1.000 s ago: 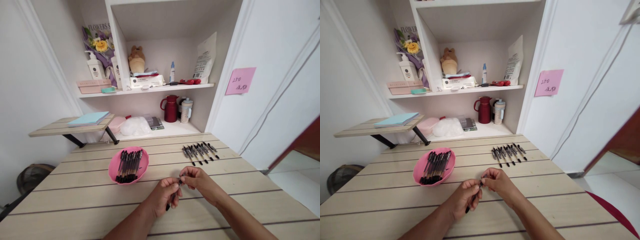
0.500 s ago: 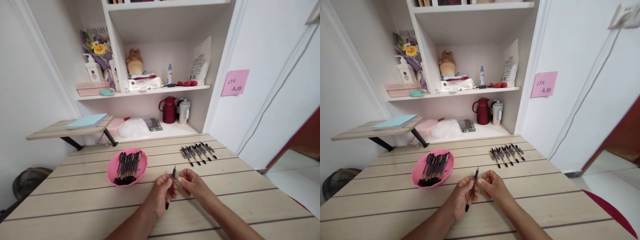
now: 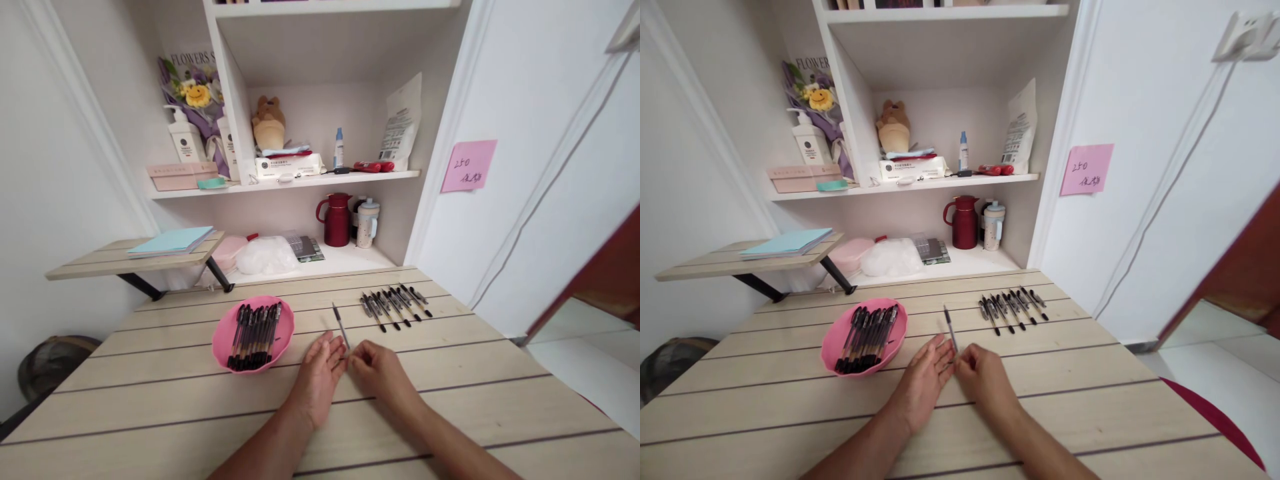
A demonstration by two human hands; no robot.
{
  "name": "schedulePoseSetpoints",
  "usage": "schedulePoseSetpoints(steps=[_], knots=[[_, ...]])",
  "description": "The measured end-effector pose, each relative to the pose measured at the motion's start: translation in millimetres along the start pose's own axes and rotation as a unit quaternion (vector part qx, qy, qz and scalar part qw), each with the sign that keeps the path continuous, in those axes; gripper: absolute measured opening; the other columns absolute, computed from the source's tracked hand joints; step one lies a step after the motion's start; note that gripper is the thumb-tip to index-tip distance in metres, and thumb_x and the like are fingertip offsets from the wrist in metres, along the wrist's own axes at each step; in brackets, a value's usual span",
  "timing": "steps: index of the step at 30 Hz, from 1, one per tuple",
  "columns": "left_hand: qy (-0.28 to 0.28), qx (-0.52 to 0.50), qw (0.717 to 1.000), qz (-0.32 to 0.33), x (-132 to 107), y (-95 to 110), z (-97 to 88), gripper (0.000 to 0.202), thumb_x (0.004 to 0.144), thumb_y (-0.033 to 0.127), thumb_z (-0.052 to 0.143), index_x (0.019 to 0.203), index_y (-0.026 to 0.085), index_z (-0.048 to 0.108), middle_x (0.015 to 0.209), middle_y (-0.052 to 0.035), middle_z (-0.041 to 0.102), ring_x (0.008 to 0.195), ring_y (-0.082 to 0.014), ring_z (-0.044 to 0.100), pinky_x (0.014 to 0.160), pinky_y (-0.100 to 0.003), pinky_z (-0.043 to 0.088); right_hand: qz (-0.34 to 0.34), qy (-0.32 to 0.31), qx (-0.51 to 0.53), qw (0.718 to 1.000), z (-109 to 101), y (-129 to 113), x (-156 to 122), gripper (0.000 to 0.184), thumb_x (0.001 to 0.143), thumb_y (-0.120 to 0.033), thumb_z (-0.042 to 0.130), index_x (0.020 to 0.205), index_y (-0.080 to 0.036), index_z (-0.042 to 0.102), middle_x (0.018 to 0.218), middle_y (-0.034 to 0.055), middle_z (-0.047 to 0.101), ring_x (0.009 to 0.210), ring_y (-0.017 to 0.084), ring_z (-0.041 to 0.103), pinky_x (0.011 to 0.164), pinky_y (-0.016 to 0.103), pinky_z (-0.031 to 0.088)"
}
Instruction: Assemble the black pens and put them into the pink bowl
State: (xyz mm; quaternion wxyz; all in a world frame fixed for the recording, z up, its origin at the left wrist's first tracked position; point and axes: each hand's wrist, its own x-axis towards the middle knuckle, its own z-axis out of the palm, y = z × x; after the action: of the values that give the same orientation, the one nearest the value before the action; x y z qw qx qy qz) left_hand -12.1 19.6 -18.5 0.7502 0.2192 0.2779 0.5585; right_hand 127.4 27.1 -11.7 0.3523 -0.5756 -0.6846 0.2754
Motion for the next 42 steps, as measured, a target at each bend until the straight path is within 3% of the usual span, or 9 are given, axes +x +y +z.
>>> schedulePoseSetpoints(steps=[4,7,12,19,27,32,42], knots=[[0.003,0.019,1.0,-0.002,1,-1,-3.3,0.036,0.072,0.031,0.061,0.105,0.018,0.055,0.115,-0.0126,0.054,0.109,-0.0217,0.048,0.093,-0.037,0.033,0.037,0.034,-0.232,0.971,-24,16,34,0.022,0.077,-0.026,0.041,0.065,-0.018,0.057,0.066,0.0056,0.064,0.062,0.015,0.056,0.056,0.024,0.035],[-0.001,0.032,0.999,0.003,0,-2,-4.8,0.03,0.071,0.028,0.063,0.098,0.016,0.058,0.108,-0.012,0.057,0.105,-0.0214,0.05,0.092,-0.038,0.034,0.062,0.038,-0.328,0.942,-29,25,50,0.024,0.079,-0.024,0.039,0.071,-0.016,0.061,0.075,0.0104,0.066,0.071,0.018,0.06,0.059,0.025,0.036],[-0.016,0.045,0.999,0.007,1,-3,-5.4,0.025,0.071,0.027,0.063,0.093,0.016,0.06,0.102,-0.0107,0.059,0.1,-0.02,0.052,0.089,-0.037,0.035,0.079,0.029,-0.366,0.927,-19,33,59,0.023,0.078,-0.021,0.041,0.082,-0.013,0.062,0.085,0.0155,0.065,0.078,0.021,0.061,0.064,0.028,0.039],[-0.024,0.053,0.998,-0.002,2,-2,-6.5,0.025,0.068,0.027,0.066,0.089,0.016,0.062,0.098,-0.0107,0.061,0.096,-0.0203,0.053,0.089,-0.037,0.034,0.089,0.013,-0.392,0.916,-18,33,65,0.025,0.081,-0.023,0.04,0.084,-0.012,0.062,0.09,0.0158,0.064,0.083,0.022,0.06,0.068,0.029,0.04],[-0.029,0.059,0.998,-0.002,2,-2,-6.9,0.024,0.068,0.026,0.066,0.09,0.016,0.063,0.098,-0.0111,0.061,0.096,-0.02,0.054,0.088,-0.037,0.035,0.078,0.01,-0.401,0.913,-30,30,50,0.03,0.085,-0.032,0.036,0.087,-0.013,0.059,0.087,0.0145,0.065,0.082,0.022,0.061,0.065,0.029,0.041],[-0.037,0.065,0.997,0.0,1,-3,-6.7,0.024,0.068,0.026,0.065,0.09,0.016,0.063,0.097,-0.0106,0.062,0.094,-0.0194,0.054,0.089,-0.036,0.034,0.062,0.001,-0.411,0.91,-27,27,48,0.032,0.086,-0.031,0.034,0.087,-0.013,0.06,0.089,0.0148,0.065,0.083,0.022,0.062,0.067,0.029,0.042],[-0.033,0.068,0.997,0.003,2,-4,-8.5,0.023,0.069,0.024,0.065,0.089,0.015,0.063,0.096,-0.011,0.061,0.095,-0.0196,0.054,0.087,-0.036,0.036,0.071,-0.018,-0.431,0.899,-15,22,63,0.03,0.083,-0.014,0.033,0.093,-0.008,0.061,0.087,0.0188,0.064,0.08,0.021,0.063,0.068,0.03,0.044]])
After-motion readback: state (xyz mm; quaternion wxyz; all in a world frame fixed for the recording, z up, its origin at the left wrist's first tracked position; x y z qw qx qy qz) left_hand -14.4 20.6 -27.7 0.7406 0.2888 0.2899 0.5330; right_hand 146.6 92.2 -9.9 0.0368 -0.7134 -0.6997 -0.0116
